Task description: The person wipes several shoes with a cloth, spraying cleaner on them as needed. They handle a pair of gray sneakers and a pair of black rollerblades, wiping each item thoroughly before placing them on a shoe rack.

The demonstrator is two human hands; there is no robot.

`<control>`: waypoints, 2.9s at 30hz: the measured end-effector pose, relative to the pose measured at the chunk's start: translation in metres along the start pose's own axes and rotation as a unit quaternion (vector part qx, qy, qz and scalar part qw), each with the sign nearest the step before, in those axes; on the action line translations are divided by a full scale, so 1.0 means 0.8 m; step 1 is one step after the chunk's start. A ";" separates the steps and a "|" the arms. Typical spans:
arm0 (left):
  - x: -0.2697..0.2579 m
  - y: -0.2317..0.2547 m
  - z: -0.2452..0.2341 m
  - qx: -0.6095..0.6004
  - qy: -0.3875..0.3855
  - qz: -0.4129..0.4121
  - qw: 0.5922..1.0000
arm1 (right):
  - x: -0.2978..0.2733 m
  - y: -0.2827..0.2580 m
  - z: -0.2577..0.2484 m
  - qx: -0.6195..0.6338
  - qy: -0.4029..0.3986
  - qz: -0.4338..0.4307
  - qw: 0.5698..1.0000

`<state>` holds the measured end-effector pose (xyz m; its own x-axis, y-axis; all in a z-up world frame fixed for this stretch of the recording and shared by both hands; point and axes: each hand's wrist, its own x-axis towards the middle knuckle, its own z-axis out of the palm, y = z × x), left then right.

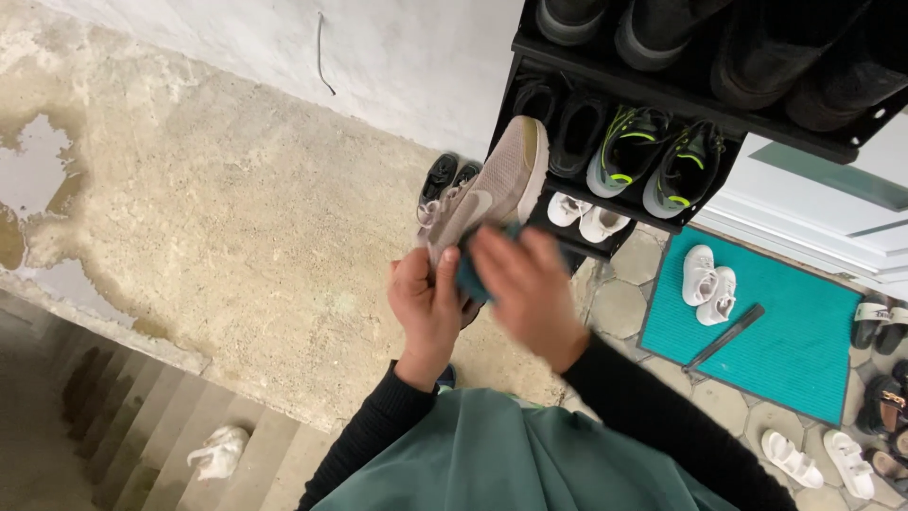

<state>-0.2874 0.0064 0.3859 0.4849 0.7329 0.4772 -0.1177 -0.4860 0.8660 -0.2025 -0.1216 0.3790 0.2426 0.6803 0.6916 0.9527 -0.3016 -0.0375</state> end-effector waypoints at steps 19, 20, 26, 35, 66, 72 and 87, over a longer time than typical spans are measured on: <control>0.005 -0.030 -0.048 0.016 -0.048 0.169 0.984 | 0.066 0.044 -0.062 0.033 0.078 0.107 0.991; 0.005 -0.030 -0.047 0.028 -0.044 0.163 0.985 | 0.051 0.030 -0.047 0.008 0.057 0.068 0.996; 0.005 -0.042 -0.044 0.016 -0.023 0.123 0.992 | -0.002 -0.045 -0.012 0.086 0.032 0.051 0.995; 0.015 -0.063 -0.056 0.008 -0.035 0.240 0.970 | 0.086 0.017 -0.104 0.208 0.182 0.381 0.882; -0.001 -0.076 -0.047 0.063 -0.023 -0.122 0.990 | -0.058 -0.055 0.042 -0.099 0.070 -0.004 0.993; 0.010 -0.031 -0.039 0.073 -0.031 -0.038 0.996 | -0.028 -0.027 0.011 -0.070 0.128 0.023 0.989; 0.022 0.016 -0.005 -0.152 -0.133 -0.377 0.904 | 0.021 0.018 -0.099 0.228 0.113 0.292 0.922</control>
<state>-0.2837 0.0153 0.4060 0.7128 0.6412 -0.2842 0.1202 0.2875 0.9502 -0.1991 -0.1669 0.4471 0.7437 0.3186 0.5877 0.6618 -0.2261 -0.7148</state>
